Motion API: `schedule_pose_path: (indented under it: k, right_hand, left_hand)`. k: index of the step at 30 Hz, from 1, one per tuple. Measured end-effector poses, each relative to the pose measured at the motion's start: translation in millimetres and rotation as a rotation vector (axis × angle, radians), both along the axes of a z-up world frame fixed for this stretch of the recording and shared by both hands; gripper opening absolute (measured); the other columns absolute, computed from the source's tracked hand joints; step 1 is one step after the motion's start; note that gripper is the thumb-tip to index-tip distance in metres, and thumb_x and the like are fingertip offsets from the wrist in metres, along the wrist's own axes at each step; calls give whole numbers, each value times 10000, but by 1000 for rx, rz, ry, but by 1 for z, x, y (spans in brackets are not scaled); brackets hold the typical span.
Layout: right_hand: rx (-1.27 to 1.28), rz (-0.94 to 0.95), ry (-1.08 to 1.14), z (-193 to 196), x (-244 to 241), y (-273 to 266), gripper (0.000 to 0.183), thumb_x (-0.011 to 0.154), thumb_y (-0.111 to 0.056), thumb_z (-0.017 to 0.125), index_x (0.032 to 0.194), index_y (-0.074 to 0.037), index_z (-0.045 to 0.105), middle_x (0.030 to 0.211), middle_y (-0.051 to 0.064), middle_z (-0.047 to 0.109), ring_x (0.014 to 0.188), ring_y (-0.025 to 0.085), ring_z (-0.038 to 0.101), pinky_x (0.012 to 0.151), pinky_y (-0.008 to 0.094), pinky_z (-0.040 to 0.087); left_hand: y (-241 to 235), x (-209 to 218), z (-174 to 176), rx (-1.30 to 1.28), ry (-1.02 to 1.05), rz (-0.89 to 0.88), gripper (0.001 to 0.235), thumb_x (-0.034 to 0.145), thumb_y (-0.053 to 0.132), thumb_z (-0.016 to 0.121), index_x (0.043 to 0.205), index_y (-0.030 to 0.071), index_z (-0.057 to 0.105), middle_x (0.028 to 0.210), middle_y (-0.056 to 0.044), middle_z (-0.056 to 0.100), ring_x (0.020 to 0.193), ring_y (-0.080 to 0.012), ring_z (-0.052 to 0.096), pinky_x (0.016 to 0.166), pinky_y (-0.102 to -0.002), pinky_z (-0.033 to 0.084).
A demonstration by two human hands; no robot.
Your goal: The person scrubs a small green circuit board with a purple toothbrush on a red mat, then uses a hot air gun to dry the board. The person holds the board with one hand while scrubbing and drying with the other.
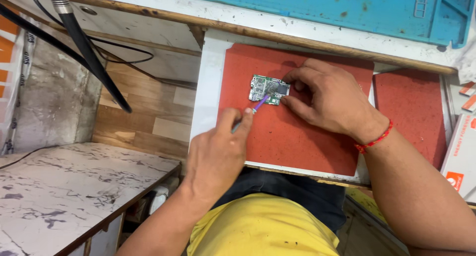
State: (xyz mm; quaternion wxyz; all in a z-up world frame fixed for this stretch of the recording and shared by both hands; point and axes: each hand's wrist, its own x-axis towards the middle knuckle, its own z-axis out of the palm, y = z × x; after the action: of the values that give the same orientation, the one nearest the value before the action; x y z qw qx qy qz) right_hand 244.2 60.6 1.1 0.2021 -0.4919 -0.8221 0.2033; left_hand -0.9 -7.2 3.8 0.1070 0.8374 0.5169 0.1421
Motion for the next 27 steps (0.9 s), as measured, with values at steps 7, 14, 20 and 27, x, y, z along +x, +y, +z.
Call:
schedule_pose_path:
  k: [7,14,20,27]
  right_hand:
    - [-29,6,15,2,1,-1,304,824,-194,773,1090,-56,723,905,87,657,794,272,662,689,403,540]
    - [-25,1,15,-1,2,-2,300,837,-185,777,1101,-52,725,900,92,657,790,271,664,689,395,542]
    - [-11,0,25,3,0,1,299,833,-187,783,1095,-53,730,895,87,664,778,265,667,675,390,544]
    - [5,24,50,0,2,-1,319,845,-184,774,1130,-48,726,902,93,660,783,276,661,678,396,540]
  left_hand:
    - [4,-9,-4,86,0,103,364,933,54,628,1292,53,685,1066,-74,646,587,-290,668,527,-426,547]
    - [-6,-1,-7,33,-109,88,350,925,72,645,1264,129,714,1020,-55,660,552,-307,656,488,-427,540]
    - [6,-7,-5,83,39,69,399,887,31,636,1282,3,686,1091,-98,646,568,-266,662,515,-403,555]
    - [-7,-8,-2,93,-161,56,336,915,74,633,1235,131,722,1034,-19,640,648,-281,683,550,-416,553]
